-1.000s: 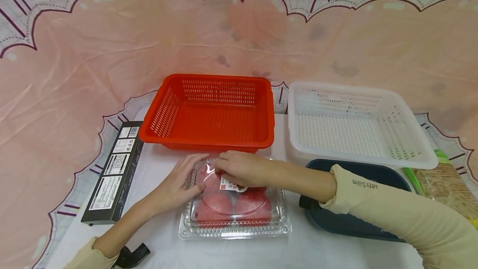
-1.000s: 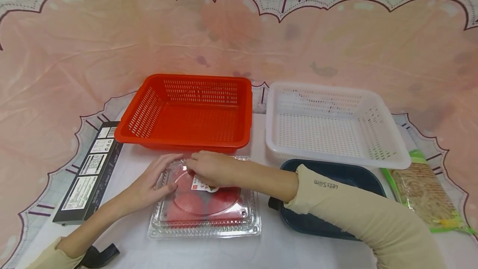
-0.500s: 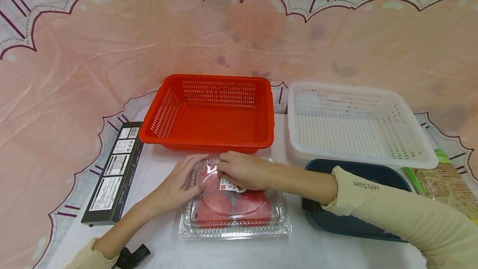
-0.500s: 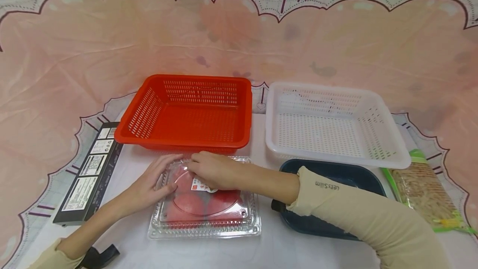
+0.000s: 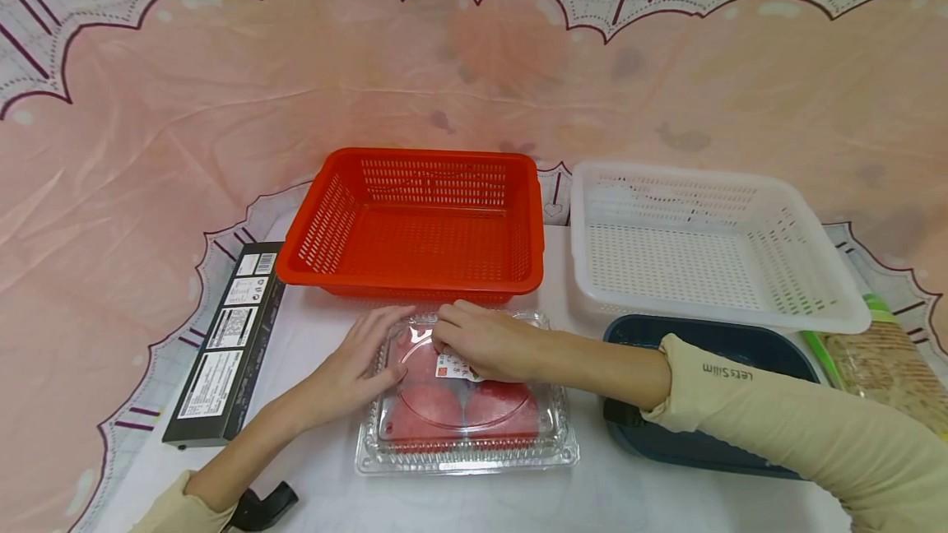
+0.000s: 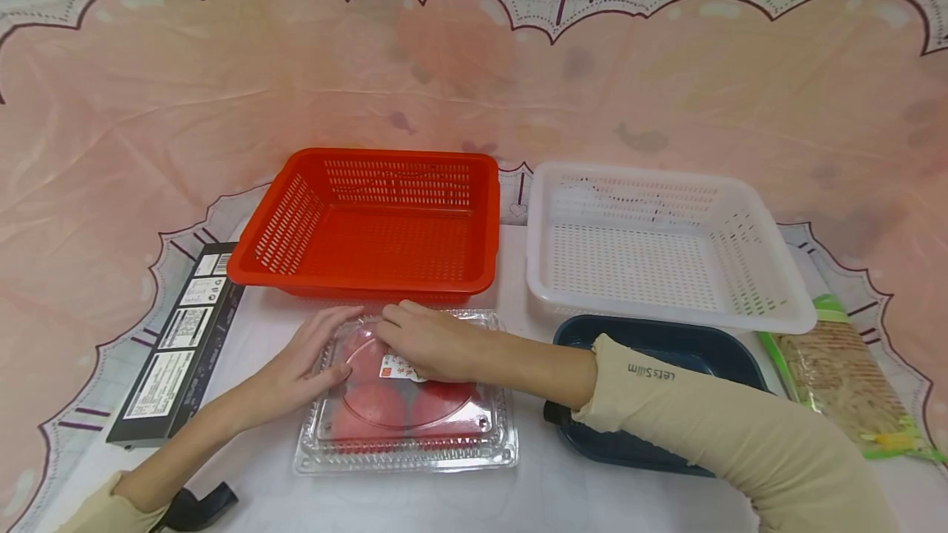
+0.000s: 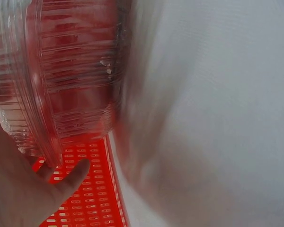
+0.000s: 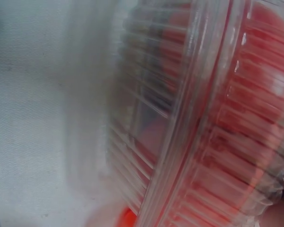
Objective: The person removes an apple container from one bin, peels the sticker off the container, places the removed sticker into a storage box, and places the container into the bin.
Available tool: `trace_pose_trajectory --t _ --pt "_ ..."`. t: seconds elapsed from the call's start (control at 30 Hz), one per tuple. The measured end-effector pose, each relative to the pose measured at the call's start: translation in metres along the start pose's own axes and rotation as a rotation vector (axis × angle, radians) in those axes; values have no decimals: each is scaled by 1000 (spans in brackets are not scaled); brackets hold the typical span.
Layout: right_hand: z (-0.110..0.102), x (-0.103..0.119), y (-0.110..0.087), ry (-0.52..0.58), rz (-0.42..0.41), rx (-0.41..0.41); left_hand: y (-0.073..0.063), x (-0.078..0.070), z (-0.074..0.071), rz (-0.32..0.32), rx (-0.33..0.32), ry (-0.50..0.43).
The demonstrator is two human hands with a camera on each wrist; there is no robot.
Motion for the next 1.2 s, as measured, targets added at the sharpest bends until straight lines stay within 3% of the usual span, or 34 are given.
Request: trace_pose_trajectory --t 0.33,0.57,1.2 --pt "2 1 -2 2 -25 -22 0 3 5 -27 26 -27" --pt "2 0 -4 11 -26 -37 1 2 6 5 33 -76" --pt "-1 -1 -8 100 2 -75 1 1 9 7 5 -204"
Point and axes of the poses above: each hand's wrist, its own y-axis towards the middle knuckle, its own z-axis out of the palm, x = y × z, the point moved 9 cm from there along y, towards the middle knuckle, and after that the axes turned 13 degrees about -x, right-handed, at the moved point
